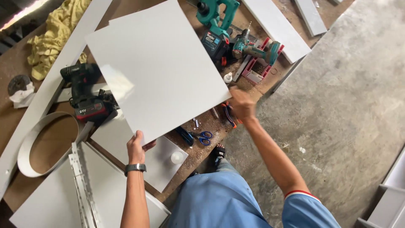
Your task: Applying glue and trimming edges during the assembly of white cabinet panels.
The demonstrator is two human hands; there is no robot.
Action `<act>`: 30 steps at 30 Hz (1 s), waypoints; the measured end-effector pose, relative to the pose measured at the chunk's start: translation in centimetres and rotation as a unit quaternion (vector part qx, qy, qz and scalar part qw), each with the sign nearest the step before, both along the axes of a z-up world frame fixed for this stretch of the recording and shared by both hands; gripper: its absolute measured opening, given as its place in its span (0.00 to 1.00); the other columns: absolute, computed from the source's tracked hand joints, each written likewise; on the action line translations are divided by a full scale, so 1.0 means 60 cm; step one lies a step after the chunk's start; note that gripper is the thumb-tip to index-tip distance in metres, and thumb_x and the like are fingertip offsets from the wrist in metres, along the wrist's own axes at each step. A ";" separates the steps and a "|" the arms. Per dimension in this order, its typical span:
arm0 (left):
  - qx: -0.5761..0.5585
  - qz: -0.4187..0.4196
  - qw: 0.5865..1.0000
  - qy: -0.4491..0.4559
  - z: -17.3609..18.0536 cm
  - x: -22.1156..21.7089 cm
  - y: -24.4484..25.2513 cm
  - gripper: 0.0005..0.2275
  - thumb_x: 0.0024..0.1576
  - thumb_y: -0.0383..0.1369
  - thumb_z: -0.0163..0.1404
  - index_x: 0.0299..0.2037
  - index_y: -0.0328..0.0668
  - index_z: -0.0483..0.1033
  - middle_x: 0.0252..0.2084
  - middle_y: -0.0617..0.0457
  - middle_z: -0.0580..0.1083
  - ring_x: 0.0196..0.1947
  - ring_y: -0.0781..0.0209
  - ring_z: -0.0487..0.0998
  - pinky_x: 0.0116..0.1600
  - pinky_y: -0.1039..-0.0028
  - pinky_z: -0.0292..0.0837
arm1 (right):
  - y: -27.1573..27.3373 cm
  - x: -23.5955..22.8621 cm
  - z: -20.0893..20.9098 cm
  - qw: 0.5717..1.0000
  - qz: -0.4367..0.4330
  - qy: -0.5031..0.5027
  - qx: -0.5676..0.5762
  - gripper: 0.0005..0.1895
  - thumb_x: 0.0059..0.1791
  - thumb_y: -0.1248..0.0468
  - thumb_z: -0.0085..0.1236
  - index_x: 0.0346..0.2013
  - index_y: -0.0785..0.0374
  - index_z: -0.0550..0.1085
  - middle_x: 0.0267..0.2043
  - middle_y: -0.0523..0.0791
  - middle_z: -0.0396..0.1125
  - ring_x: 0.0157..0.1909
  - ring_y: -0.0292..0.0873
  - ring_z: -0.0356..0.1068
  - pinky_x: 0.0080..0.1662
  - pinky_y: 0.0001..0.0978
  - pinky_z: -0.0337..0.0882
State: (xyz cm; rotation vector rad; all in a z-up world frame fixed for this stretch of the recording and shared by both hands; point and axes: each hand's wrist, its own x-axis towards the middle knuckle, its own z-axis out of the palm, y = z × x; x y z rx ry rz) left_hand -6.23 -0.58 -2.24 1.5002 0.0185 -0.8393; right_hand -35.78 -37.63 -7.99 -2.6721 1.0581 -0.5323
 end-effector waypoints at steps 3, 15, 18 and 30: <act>0.006 0.012 1.000 -0.025 0.028 -0.004 0.029 0.21 0.64 0.42 0.45 0.52 0.25 0.73 0.42 0.38 0.78 0.30 0.50 0.83 0.35 0.64 0.84 | 0.008 -0.093 0.074 0.972 -0.077 -0.060 -0.216 0.21 0.47 0.67 0.61 0.55 0.61 0.74 0.61 0.54 0.71 0.60 0.52 0.73 0.57 0.40 0.76; 0.159 -0.159 0.963 -0.146 -0.099 -0.089 0.044 0.26 0.63 0.54 0.44 0.42 0.35 0.84 0.40 0.42 0.81 0.35 0.63 0.79 0.44 0.69 0.73 | 0.277 0.086 0.054 0.505 -0.107 -0.304 0.800 0.30 0.53 0.53 0.52 0.60 0.73 0.61 0.57 0.59 0.68 0.60 0.55 0.69 0.61 0.55 0.66; 0.322 -0.311 0.883 -0.141 -0.084 -0.061 0.026 0.34 0.68 0.58 0.40 0.37 0.26 0.83 0.36 0.31 0.80 0.30 0.56 0.73 0.35 0.71 0.64 | 0.320 0.125 0.042 0.488 -0.168 -0.311 0.798 0.26 0.54 0.53 0.51 0.58 0.71 0.66 0.55 0.53 0.69 0.57 0.51 0.70 0.60 0.50 0.70; 0.161 -0.114 0.921 -0.335 0.036 0.132 -0.063 0.27 0.59 0.48 0.51 0.64 0.39 0.69 0.57 0.40 0.75 0.56 0.47 0.76 0.62 0.57 0.71 | 0.243 0.036 0.066 0.612 -0.125 -0.466 0.627 0.21 0.44 0.67 0.62 0.50 0.69 0.69 0.45 0.52 0.70 0.47 0.49 0.73 0.50 0.44 0.78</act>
